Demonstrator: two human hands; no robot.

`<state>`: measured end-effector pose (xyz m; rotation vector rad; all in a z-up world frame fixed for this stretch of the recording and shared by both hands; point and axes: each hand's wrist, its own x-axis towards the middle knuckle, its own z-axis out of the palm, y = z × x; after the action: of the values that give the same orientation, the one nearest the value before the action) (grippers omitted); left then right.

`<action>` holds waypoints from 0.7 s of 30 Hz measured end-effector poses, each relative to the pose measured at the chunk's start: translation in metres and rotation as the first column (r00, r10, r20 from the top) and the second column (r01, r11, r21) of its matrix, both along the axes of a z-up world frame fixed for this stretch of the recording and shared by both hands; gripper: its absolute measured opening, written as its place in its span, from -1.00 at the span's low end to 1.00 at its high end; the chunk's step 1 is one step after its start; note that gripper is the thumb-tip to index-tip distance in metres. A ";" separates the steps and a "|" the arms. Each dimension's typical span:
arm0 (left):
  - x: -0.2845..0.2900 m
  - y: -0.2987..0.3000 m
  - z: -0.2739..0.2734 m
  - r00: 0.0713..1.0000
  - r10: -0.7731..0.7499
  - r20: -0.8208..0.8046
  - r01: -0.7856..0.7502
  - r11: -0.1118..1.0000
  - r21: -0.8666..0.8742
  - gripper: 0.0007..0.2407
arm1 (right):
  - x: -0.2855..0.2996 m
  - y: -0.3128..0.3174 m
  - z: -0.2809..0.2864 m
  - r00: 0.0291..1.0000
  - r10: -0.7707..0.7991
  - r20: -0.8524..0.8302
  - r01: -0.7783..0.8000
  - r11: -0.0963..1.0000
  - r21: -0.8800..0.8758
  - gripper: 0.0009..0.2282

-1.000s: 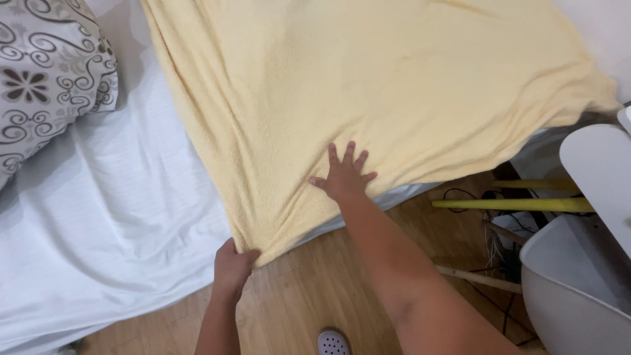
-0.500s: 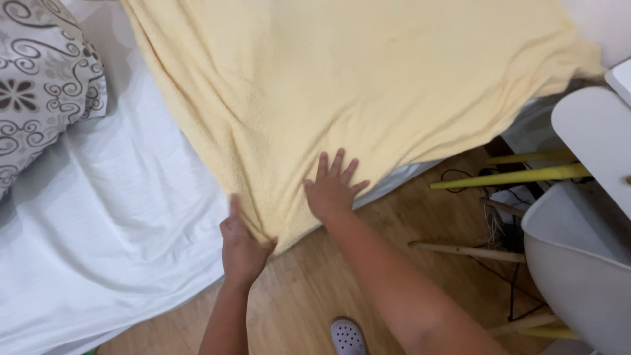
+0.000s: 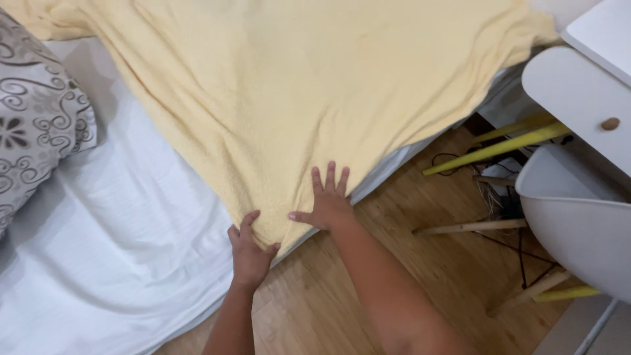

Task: The person spreads a yellow blanket over a white bedsheet, smoothing it across the mattress and tucking the edges. They then place two patterned pillows at the head of the bed.

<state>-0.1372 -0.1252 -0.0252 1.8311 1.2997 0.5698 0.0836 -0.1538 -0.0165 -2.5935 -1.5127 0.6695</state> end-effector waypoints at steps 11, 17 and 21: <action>0.003 0.005 0.004 1.000 0.000 -0.008 0.000 0.999 -0.044 -0.22 | 0.013 0.002 -0.002 0.996 0.093 0.000 -0.092 0.996 -0.012 0.35; 0.008 0.004 0.003 0.999 0.033 -0.041 -0.034 0.999 -0.019 -0.19 | 0.014 0.001 0.031 0.981 0.194 0.003 -0.191 0.966 -0.173 0.45; 0.015 0.003 0.003 0.991 0.079 -0.106 -0.078 0.997 0.010 -0.18 | 0.016 -0.001 0.045 0.928 0.360 0.093 -0.322 0.903 -0.284 0.47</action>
<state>-0.1218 -0.1226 -0.0224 1.8433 1.4477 0.5237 0.0991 -0.1548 0.0281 -2.6311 -2.0930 0.7766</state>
